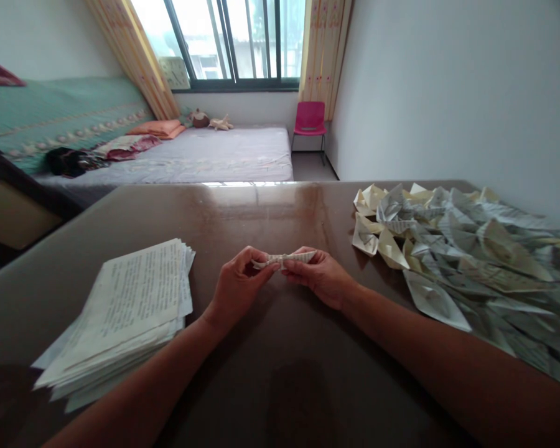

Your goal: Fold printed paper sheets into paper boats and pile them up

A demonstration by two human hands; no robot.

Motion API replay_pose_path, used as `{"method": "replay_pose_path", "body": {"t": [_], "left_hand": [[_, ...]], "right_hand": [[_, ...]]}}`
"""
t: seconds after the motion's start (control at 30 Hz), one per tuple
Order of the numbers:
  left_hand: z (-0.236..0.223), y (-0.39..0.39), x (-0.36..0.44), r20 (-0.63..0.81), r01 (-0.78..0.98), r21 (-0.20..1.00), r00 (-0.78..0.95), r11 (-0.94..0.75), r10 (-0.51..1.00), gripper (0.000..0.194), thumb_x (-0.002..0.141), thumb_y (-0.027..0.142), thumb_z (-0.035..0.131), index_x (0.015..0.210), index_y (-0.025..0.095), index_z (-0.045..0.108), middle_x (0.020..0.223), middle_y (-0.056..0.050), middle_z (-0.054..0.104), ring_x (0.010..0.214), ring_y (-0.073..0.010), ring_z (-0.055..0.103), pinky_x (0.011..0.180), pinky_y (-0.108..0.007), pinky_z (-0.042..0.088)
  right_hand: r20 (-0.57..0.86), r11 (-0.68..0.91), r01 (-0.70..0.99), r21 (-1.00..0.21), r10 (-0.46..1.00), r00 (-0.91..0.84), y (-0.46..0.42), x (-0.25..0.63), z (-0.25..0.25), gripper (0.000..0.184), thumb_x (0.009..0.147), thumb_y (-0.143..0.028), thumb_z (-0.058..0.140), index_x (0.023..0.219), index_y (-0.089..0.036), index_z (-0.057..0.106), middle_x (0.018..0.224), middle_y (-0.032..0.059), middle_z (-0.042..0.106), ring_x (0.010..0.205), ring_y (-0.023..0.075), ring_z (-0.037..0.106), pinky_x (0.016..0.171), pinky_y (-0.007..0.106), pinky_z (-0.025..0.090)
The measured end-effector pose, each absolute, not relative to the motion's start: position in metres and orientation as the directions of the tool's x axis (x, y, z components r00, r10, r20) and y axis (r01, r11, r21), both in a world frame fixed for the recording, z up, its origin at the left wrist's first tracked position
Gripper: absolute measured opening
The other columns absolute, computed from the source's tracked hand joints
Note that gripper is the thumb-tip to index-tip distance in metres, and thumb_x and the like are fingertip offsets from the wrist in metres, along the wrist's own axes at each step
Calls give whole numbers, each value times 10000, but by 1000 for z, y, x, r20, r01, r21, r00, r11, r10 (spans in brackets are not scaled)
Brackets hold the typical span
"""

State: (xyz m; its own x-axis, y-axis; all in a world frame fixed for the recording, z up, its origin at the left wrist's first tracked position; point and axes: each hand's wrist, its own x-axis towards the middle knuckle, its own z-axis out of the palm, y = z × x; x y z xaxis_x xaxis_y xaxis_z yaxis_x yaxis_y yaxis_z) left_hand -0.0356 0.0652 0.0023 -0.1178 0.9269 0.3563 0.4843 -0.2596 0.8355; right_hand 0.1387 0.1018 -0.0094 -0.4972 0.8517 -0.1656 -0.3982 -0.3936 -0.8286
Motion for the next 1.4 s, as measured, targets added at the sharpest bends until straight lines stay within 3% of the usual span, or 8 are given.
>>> {"method": "replay_pose_path", "body": {"t": [0.23,0.53,0.77,0.87,1.03,1.27,1.4], "left_hand": [[5,66,-36,350,460,853,-153,-247,924,213,703,306,741,730,182,569,589,60,581,509,-78,520,476,-171,410],[7,71,-44,218,352,919,-82,-177,972,206,693,287,738,725,165,576,542,61,566,465,-70,493,437,-168,350],[7,72,-42,156,212,967,-39,-144,987,342,687,281,754,952,178,564,663,40,651,593,-116,619,551,-208,488],[1,72,-42,138,228,963,28,-141,990,347,656,281,784,933,158,615,745,8,677,656,-121,629,611,-219,507],[-1,71,-43,125,251,961,-9,-119,992,279,670,309,777,859,149,646,718,5,678,622,-115,609,575,-206,481],[7,68,-39,121,403,908,0,-111,993,230,695,315,748,819,142,660,693,13,672,617,-113,593,562,-193,453],[1,70,-41,89,514,849,92,-124,992,190,750,276,684,907,172,656,783,9,693,705,-136,626,641,-221,475]], "right_hand": [[-160,-367,-422,-829,879,-449,103,141,-10,301,533,-265,875,725,-157,669,731,-8,704,686,104,660,703,236,545],[-148,-322,-393,-861,899,-413,105,143,-12,340,502,-305,883,725,-162,670,722,3,705,674,134,667,659,264,563],[-167,-326,-379,-866,903,-395,103,141,-13,364,512,-336,879,746,-162,660,713,-4,691,651,128,662,618,244,548],[-178,-331,-359,-873,900,-397,102,141,-13,356,524,-341,873,748,-159,666,706,-5,684,647,122,652,612,235,534],[-148,-315,-333,-888,885,-442,101,142,-13,338,567,-289,858,834,-168,691,727,-22,673,638,82,599,605,199,476],[5,-93,-219,-971,913,-408,101,141,-9,273,596,-348,822,660,-145,651,589,-26,606,546,78,480,539,221,380],[13,43,50,-998,876,-482,112,152,-6,255,641,-337,778,770,-153,658,644,-26,608,584,93,498,566,226,393]]}}
